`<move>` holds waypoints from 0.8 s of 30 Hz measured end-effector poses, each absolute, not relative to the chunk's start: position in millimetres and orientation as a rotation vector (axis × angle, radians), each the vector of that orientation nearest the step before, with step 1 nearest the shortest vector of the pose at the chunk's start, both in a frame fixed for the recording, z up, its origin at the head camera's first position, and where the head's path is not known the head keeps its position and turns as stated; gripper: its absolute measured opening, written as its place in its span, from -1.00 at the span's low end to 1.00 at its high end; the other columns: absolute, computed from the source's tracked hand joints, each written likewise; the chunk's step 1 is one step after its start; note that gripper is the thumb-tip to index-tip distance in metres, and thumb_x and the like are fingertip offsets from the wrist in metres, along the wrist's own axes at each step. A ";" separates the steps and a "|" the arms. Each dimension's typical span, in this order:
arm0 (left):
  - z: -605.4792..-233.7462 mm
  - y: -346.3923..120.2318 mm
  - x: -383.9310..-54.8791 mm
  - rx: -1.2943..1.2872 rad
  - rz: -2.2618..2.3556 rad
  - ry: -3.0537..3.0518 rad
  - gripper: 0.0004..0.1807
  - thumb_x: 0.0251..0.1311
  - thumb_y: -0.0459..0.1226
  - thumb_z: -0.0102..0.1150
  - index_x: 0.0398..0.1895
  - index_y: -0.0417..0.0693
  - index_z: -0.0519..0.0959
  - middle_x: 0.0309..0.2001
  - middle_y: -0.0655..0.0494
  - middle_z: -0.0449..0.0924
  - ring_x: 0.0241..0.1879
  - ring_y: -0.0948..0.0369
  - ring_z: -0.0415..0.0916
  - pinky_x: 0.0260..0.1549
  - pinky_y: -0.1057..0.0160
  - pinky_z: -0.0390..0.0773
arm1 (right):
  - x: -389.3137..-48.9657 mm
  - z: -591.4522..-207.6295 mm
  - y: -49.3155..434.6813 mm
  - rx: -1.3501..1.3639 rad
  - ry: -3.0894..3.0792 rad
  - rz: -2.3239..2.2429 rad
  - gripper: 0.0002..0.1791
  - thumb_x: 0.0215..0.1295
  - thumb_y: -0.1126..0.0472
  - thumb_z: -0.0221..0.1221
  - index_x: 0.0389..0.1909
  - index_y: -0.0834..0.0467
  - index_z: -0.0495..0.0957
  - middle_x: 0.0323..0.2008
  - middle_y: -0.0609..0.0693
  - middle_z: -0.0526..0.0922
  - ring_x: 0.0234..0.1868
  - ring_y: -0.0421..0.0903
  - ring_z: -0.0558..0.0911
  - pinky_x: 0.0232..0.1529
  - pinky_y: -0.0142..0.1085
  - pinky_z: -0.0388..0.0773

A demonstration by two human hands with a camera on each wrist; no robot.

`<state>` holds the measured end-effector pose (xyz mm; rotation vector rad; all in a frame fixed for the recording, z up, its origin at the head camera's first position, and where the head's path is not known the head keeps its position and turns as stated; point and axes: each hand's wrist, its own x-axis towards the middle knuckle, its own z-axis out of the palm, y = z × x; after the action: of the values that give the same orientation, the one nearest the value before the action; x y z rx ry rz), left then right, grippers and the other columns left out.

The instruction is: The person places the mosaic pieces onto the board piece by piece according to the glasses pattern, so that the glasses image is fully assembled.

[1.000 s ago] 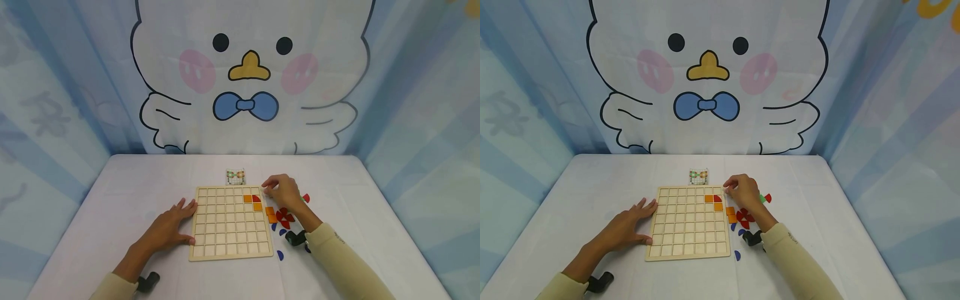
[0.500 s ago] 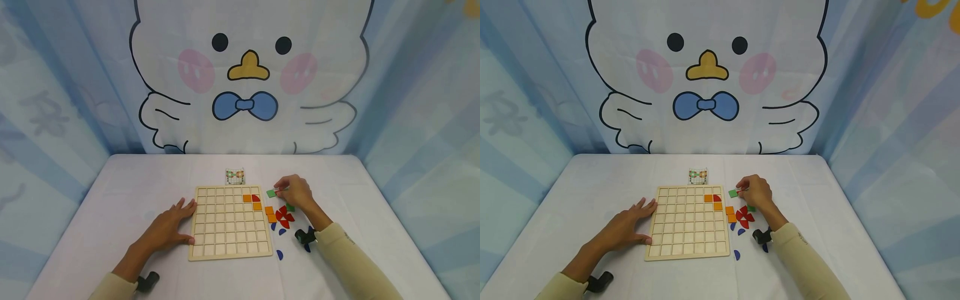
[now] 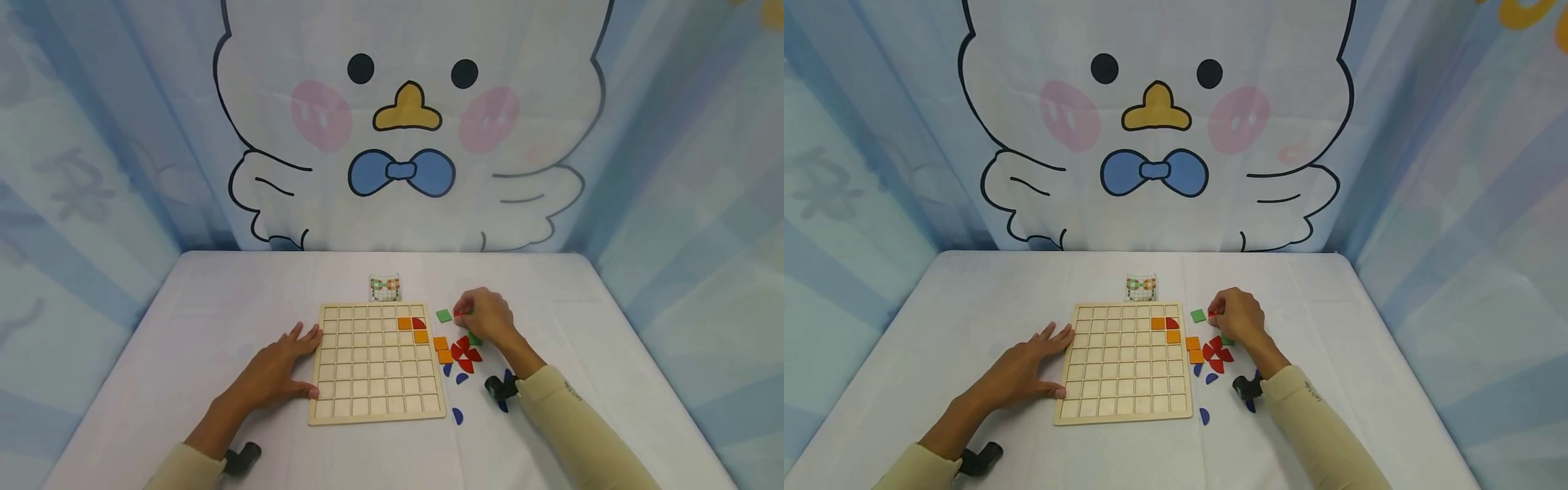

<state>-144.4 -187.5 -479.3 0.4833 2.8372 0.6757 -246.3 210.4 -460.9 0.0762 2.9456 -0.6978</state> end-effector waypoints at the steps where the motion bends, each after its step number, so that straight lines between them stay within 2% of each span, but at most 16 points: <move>1: -479.6 -187.5 -144.7 0.478 0.677 2.836 0.25 -0.13 0.08 0.67 0.66 -0.04 0.25 0.66 -0.03 0.17 0.66 -0.29 0.05 0.48 -0.46 0.25 | -246.4 -460.4 210.7 0.067 2.946 -0.695 -0.87 0.31 0.19 0.48 -0.18 0.09 0.77 -0.27 0.05 0.72 -0.34 -0.01 0.59 -0.26 -0.24 0.63; 8: -479.0 -187.0 -144.8 0.455 0.685 2.822 0.26 -0.15 0.10 0.67 0.66 -0.02 0.25 0.67 -0.01 0.16 0.67 -0.28 0.04 0.49 -0.46 0.23 | -245.8 -456.4 212.1 0.068 2.868 -0.741 -0.92 0.33 0.21 0.45 -0.25 0.08 0.73 -0.36 0.06 0.66 -0.41 -0.01 0.60 -0.36 -0.33 0.67; 12: -478.3 -186.9 -144.9 0.450 0.684 2.824 0.26 -0.15 0.10 0.67 0.66 -0.02 0.24 0.67 -0.01 0.16 0.66 -0.29 0.03 0.49 -0.46 0.22 | -244.5 -451.9 211.9 0.027 2.834 -0.740 -0.91 0.35 0.23 0.43 -0.29 0.11 0.70 -0.38 0.07 0.64 -0.40 -0.01 0.59 -0.34 -0.33 0.64; 19: -478.3 -185.4 -145.5 0.449 0.668 2.827 0.26 -0.14 0.09 0.68 0.66 -0.03 0.25 0.66 -0.03 0.17 0.65 -0.30 0.05 0.47 -0.48 0.24 | -239.5 -447.0 205.7 -0.022 2.762 -0.900 -0.90 0.38 0.24 0.39 -0.24 0.09 0.64 -0.34 0.09 0.62 -0.38 0.02 0.58 -0.38 -0.33 0.66; 24: -478.0 -185.2 -145.7 0.450 0.667 2.828 0.25 -0.14 0.08 0.68 0.66 -0.03 0.25 0.66 -0.03 0.18 0.65 -0.30 0.06 0.48 -0.47 0.23 | -235.4 -447.7 191.6 -0.149 2.748 -1.036 -0.94 0.42 0.20 0.38 -0.22 0.04 0.67 -0.30 0.07 0.62 -0.33 0.01 0.55 -0.43 -0.30 0.57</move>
<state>-145.7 -185.2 -478.0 0.4496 2.8277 0.6672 -235.4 191.6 -447.7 -0.1493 2.7485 -1.0362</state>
